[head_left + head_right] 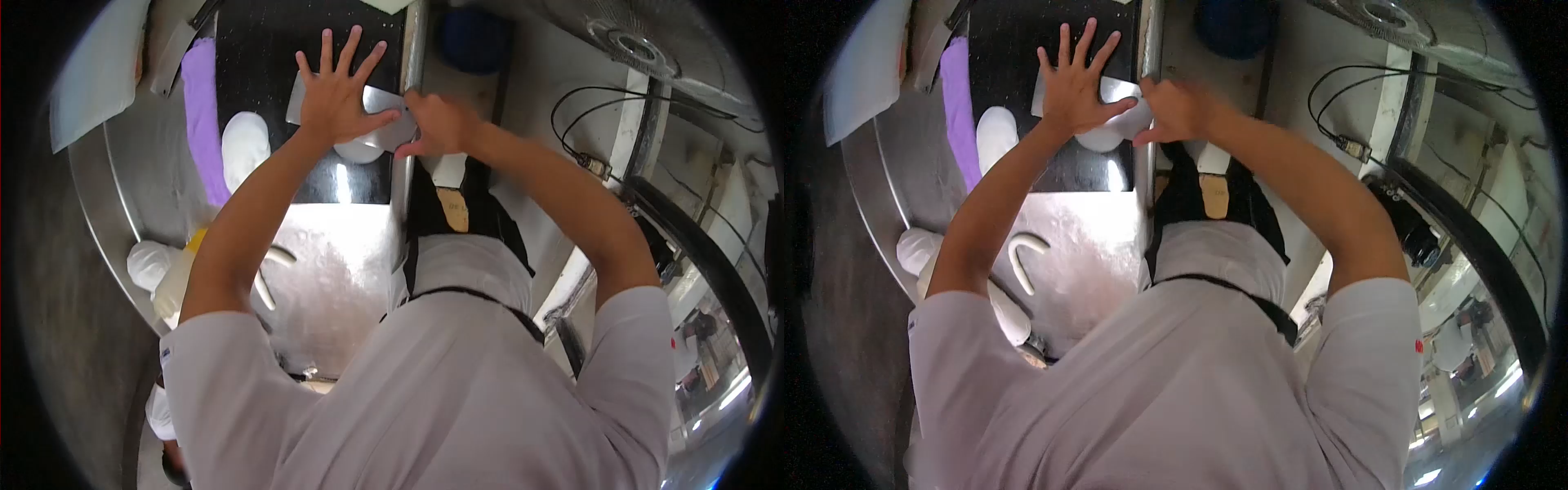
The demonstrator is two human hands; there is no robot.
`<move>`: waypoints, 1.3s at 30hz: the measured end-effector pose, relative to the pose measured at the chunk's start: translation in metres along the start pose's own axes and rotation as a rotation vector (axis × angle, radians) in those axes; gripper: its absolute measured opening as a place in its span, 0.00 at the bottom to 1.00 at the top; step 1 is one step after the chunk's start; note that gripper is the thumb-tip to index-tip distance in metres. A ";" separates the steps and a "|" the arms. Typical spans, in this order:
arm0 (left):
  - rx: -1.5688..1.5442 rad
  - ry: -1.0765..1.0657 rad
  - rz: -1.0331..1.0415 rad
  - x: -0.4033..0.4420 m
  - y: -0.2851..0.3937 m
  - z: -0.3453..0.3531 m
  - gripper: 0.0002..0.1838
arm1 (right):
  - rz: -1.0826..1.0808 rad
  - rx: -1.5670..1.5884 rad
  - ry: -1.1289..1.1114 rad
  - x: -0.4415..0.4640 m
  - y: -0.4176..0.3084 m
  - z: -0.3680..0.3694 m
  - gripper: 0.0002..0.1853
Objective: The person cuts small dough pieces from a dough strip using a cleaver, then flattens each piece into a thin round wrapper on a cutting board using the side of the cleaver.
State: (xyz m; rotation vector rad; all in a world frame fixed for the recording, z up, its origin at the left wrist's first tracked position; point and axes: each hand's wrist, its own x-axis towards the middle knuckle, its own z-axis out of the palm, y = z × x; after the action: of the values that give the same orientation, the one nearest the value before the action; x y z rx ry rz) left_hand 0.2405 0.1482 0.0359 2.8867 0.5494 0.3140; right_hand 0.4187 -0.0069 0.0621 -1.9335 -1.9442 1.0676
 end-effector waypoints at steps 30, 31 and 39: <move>-0.031 -0.199 0.411 -0.018 0.013 -0.047 0.20 | 0.185 0.466 0.108 -0.050 -0.018 0.050 0.29; -0.026 -0.194 0.417 -0.013 0.017 -0.057 0.20 | 0.142 0.469 0.138 -0.057 -0.017 0.060 0.29; -0.279 -0.668 0.094 0.000 0.006 -0.100 0.09 | 0.169 0.423 -0.065 -0.132 -0.049 0.105 0.26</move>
State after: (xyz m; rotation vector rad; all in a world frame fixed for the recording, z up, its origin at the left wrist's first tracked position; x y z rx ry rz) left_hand 0.2188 0.1571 0.1338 2.5234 0.2240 -0.5092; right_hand 0.3328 -0.1606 0.0614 -1.8607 -1.4473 1.4645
